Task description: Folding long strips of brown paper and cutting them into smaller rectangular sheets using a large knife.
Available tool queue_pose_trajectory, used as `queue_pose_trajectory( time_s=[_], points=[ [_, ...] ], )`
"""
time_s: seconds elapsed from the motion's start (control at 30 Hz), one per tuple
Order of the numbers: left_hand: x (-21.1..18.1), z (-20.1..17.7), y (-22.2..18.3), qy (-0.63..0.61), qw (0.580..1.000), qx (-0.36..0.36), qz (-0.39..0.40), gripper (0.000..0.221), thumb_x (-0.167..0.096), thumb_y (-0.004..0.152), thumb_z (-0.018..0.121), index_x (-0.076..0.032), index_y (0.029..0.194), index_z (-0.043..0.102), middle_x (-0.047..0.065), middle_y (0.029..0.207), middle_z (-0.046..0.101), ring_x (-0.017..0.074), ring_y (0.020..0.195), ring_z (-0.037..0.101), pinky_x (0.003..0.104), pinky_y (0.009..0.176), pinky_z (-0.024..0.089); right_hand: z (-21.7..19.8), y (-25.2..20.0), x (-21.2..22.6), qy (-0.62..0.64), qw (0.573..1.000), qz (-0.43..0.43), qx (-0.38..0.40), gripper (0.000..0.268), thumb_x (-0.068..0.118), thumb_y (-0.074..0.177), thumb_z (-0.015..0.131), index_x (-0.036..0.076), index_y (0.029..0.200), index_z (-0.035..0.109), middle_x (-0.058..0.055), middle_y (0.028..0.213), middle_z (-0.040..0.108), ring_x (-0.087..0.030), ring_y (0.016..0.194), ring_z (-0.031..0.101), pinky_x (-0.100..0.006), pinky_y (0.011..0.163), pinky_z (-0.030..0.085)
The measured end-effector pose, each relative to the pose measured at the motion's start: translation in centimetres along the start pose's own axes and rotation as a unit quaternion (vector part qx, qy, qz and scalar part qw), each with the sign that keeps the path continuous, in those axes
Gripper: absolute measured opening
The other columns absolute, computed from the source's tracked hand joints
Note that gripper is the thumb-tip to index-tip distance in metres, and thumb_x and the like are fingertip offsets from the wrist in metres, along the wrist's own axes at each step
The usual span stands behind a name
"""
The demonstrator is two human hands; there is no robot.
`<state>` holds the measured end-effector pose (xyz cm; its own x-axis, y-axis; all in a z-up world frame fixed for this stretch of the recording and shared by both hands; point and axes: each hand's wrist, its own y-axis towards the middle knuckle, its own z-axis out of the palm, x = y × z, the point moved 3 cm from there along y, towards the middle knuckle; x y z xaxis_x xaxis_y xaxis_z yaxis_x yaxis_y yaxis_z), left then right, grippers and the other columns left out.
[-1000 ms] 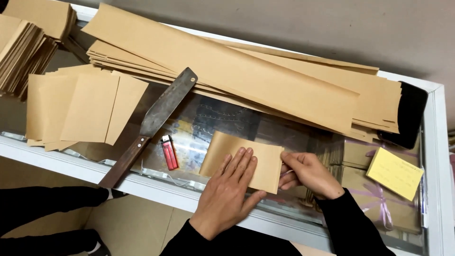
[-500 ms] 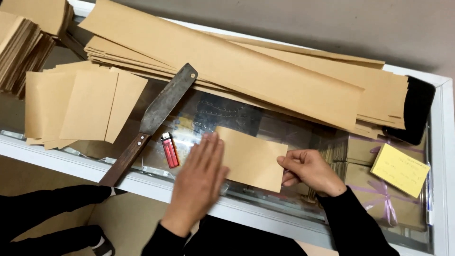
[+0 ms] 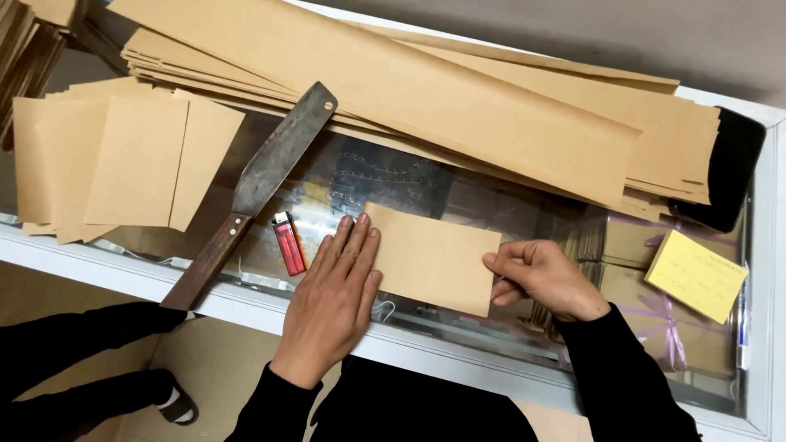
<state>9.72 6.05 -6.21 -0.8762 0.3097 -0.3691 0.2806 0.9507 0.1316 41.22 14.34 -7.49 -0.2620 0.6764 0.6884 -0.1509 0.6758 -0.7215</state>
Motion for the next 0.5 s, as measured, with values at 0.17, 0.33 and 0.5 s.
queue_pose_trajectory(
  time_s=[0.17, 0.33, 0.5],
  points=[
    [0.05, 0.04, -0.01, 0.009, 1.000, -0.012, 0.007, 0.062, -0.036, 0.125, 0.028, -0.007, 0.179, 0.031, 0.013, 0.188, 0.031, 0.0310, 0.175, 0.026, 0.046, 0.143, 0.021, 0.14, -0.12, 0.21, 0.002, 1.000, 0.006, 0.001, 0.025, 0.014, 0.108, 0.080, -0.009, 0.100, 0.079, -0.022, 0.077, 0.077, -0.029, 0.070, 0.080, -0.039, 0.071, 0.072],
    [-0.06, -0.05, 0.07, 0.006, 1.000, -0.010, 0.003, 0.062, -0.038, 0.125, 0.028, -0.007, 0.179, 0.031, 0.013, 0.188, 0.031, 0.0303, 0.175, 0.024, 0.046, 0.143, 0.019, 0.11, -0.19, 0.26, 0.001, 1.000, 0.009, -0.001, 0.027, 0.015, 0.108, 0.080, -0.009, 0.097, 0.079, -0.023, 0.076, 0.077, -0.028, 0.070, 0.080, -0.039, 0.072, 0.073],
    [-0.01, 0.07, 0.03, 0.012, 1.000, -0.007, 0.001, 0.062, -0.038, 0.125, 0.028, -0.008, 0.180, 0.029, 0.012, 0.188, 0.030, 0.0295, 0.176, 0.023, 0.046, 0.143, 0.018, 0.07, -0.19, 0.23, 0.001, 1.000, 0.010, -0.003, 0.026, 0.014, 0.109, 0.080, -0.009, 0.096, 0.078, -0.022, 0.076, 0.076, -0.028, 0.070, 0.079, -0.038, 0.071, 0.073]
  ],
)
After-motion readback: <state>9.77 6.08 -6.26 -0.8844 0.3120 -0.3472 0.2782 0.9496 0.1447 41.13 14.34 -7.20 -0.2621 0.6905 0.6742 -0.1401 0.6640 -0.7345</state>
